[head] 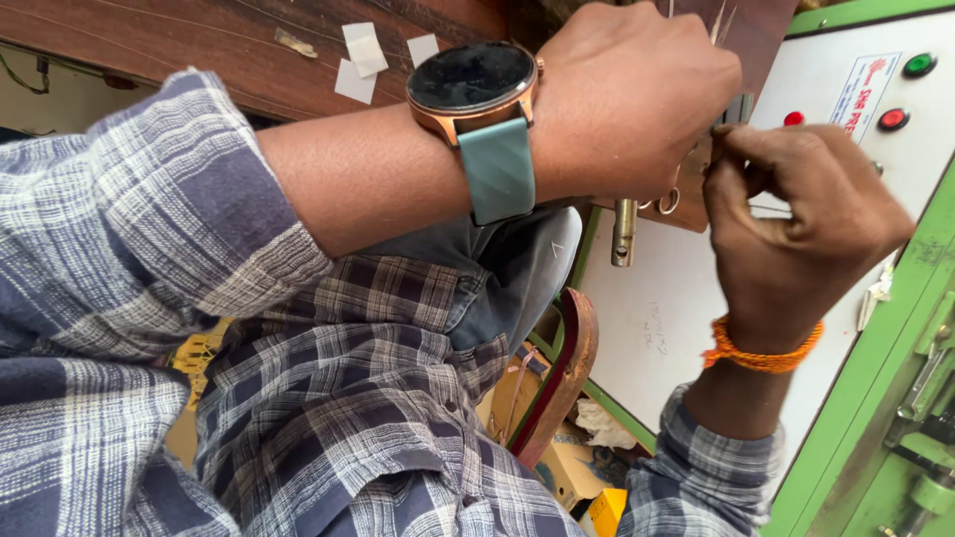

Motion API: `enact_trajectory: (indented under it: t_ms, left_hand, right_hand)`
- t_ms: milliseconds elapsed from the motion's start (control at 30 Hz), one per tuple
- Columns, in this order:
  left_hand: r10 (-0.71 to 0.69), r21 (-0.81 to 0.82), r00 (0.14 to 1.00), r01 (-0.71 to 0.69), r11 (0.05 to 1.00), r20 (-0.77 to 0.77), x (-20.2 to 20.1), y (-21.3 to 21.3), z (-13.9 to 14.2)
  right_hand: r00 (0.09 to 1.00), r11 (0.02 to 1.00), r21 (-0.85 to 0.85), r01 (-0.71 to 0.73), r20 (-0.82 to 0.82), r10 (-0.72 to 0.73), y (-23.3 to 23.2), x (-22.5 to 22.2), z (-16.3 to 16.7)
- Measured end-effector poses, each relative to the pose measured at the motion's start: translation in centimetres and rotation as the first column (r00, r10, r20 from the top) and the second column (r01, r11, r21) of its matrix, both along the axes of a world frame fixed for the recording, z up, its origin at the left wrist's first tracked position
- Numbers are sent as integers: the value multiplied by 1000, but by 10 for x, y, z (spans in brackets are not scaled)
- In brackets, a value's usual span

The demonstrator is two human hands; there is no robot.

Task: The person cuts small white rectangular pieces with scissors and places them into slots on a circular component with copper windings. They then use a green-handled screwdriver to tighten or adjust the component on a workbench.

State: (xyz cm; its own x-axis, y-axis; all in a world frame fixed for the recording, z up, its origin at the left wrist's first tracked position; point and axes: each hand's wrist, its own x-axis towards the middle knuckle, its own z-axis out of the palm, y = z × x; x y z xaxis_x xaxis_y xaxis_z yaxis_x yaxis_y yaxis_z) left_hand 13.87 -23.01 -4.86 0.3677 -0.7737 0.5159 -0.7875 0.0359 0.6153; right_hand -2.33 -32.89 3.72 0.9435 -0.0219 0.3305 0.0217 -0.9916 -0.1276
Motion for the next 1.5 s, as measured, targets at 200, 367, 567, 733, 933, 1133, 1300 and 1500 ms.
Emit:
enact_trajectory:
  t_ms: [200,367,567,733,933,1133,1300,1500]
  left_hand:
    - [5,34,999,-3,999,-40,4,-2,5]
    - [-25,147,995,39,988,-98,11,-1,14]
    - [-17,191,987,47,980,-159,20,0,17]
    - [-48,132,979,75,988,-199,25,2,12]
    - [-128,160,969,163,974,-209,40,0,8]
    - [-142,238,961,200,951,-239,35,2,10]
    - [-188,195,949,241,951,-253,39,7,12]
    - [-215,217,950,265,940,-225,41,15,21]
  right_hand:
    - [972,994,-96,51,232,-28,6,6,-29]
    - [944,991,-80,102,321,-72,3,10,-51]
    - [927,983,-171,69,374,0,-2,19,-58]
    - [920,979,-205,-4,382,84,-5,28,-57]
    - [970,975,-220,-28,228,80,-4,35,-35]
    - [985,985,-88,-149,71,155,-9,31,-3]
    - [968,973,-218,-82,216,130,-4,34,-28]
    - [955,969,-245,-36,276,106,6,31,-35]
